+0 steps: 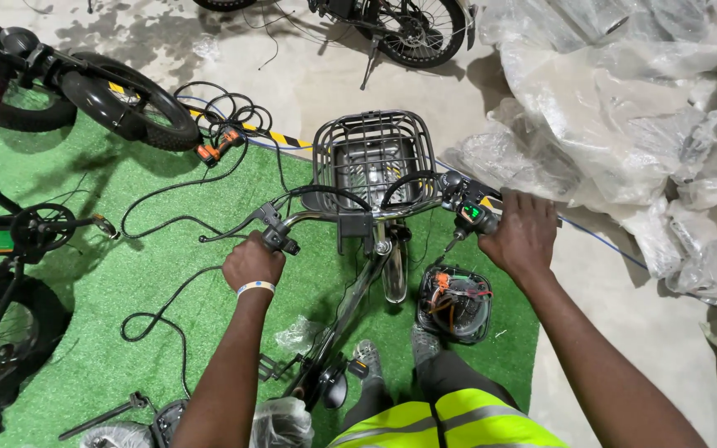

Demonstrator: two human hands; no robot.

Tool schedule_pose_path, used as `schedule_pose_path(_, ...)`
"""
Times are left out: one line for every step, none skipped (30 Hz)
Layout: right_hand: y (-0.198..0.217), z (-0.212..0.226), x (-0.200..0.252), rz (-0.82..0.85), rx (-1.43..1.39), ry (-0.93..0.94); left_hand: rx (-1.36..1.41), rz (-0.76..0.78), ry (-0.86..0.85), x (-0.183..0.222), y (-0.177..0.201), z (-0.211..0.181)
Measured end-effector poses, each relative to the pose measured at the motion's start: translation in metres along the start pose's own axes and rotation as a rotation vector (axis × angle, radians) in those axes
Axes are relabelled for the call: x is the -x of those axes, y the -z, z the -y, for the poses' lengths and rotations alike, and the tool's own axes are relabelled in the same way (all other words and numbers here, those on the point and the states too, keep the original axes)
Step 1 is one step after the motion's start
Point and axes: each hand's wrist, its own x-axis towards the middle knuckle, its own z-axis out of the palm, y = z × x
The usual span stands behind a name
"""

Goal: Connecting electrical wiring, installing the seat, and testing the handlebar controls of an electric bicycle

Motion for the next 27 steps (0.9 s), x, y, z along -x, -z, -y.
schedule_pose_path(0.01,0.007,-0.002,-0.001,-0.001,-0.002,-0.001,-0.001,-0.001,-0.001,0.001,0.001)
schedule_pose_path(0.021,0.014,-0.005,0.058,-0.057,-0.053,0.008,0.002,-0.007,-0.002,0.001,0.002)
schedule_pose_path(0.031,0.021,-0.009,0.117,-0.113,-0.102,0.018,0.005,-0.012,-0.003,0.002,0.002)
schedule_pose_path(0.03,0.02,-0.007,0.116,-0.114,-0.103,0.017,0.004,-0.012,-0.004,0.002,0.003)
schedule_pose_path(0.03,0.02,-0.007,0.131,-0.104,-0.097,0.018,0.015,-0.01,-0.005,0.003,0.003)
schedule_pose_path(0.029,0.019,-0.006,0.146,-0.094,-0.091,0.018,0.026,-0.009,-0.005,0.003,0.003)
schedule_pose_path(0.024,0.015,-0.006,0.147,-0.094,-0.092,0.017,0.027,-0.009,-0.005,0.004,0.004)
schedule_pose_path(0.018,0.012,-0.006,0.183,-0.085,-0.1,0.02,0.035,-0.013,-0.004,0.004,0.005)
schedule_pose_path(0.012,0.008,-0.008,0.218,-0.075,-0.108,0.024,0.042,-0.016,-0.004,0.004,0.005)
schedule_pose_path(0.018,0.009,-0.009,0.217,-0.075,-0.108,0.024,0.042,-0.016,-0.006,0.001,0.005)
schedule_pose_path(0.023,0.011,-0.009,0.259,-0.063,-0.11,0.017,0.045,-0.035,-0.008,-0.001,0.008)
schedule_pose_path(0.029,0.014,-0.01,0.301,-0.05,-0.113,0.01,0.049,-0.054,-0.009,-0.003,0.011)
schedule_pose_path(0.026,0.012,-0.01,0.303,-0.056,-0.104,0.008,0.045,-0.043,-0.005,0.002,0.009)
schedule_pose_path(0.022,0.009,-0.011,0.336,-0.046,-0.116,0.043,0.042,-0.076,-0.001,0.008,0.007)
schedule_pose_path(0.018,0.006,-0.012,0.371,-0.036,-0.124,0.077,0.038,-0.104,0.005,0.013,0.004)
schedule_pose_path(0.018,0.005,-0.013,0.373,-0.043,-0.11,0.075,0.033,-0.089,0.005,0.007,0.007)
schedule_pose_path(0.018,0.006,-0.015,0.395,-0.026,-0.104,0.104,0.011,-0.148,0.003,0.003,0.011)
schedule_pose_path(0.018,0.008,-0.018,0.417,-0.008,-0.098,0.133,-0.013,-0.208,0.001,-0.002,0.014)
schedule_pose_path(0.025,0.013,-0.02,0.417,-0.013,-0.086,0.132,-0.018,-0.196,0.007,-0.004,0.012)
schedule_pose_path(0.032,0.018,-0.022,0.448,-0.018,-0.098,0.088,-0.066,-0.193,0.013,-0.006,0.011)
schedule_pose_path(0.04,0.022,-0.024,0.479,-0.021,-0.113,0.043,-0.111,-0.192,0.018,-0.008,0.008)
schedule_pose_path(0.045,0.028,-0.025,0.481,-0.024,-0.104,0.041,-0.114,-0.183,0.02,-0.008,0.005)
schedule_pose_path(0.051,0.033,-0.025,0.463,-0.035,-0.11,0.053,-0.15,-0.145,0.025,-0.008,0.003)
schedule_pose_path(0.057,0.037,-0.024,0.445,-0.046,-0.116,0.064,-0.186,-0.106,0.029,-0.009,0.0)
schedule_pose_path(0.054,0.037,-0.025,0.444,-0.045,-0.109,0.066,-0.188,-0.1,0.026,-0.011,0.0)
schedule_pose_path(0.051,0.036,-0.025,0.442,-0.062,-0.112,0.09,-0.19,-0.082,0.023,-0.014,0.0)
schedule_pose_path(0.049,0.035,-0.024,0.443,-0.078,-0.117,0.113,-0.188,-0.065,0.022,-0.017,0.0)
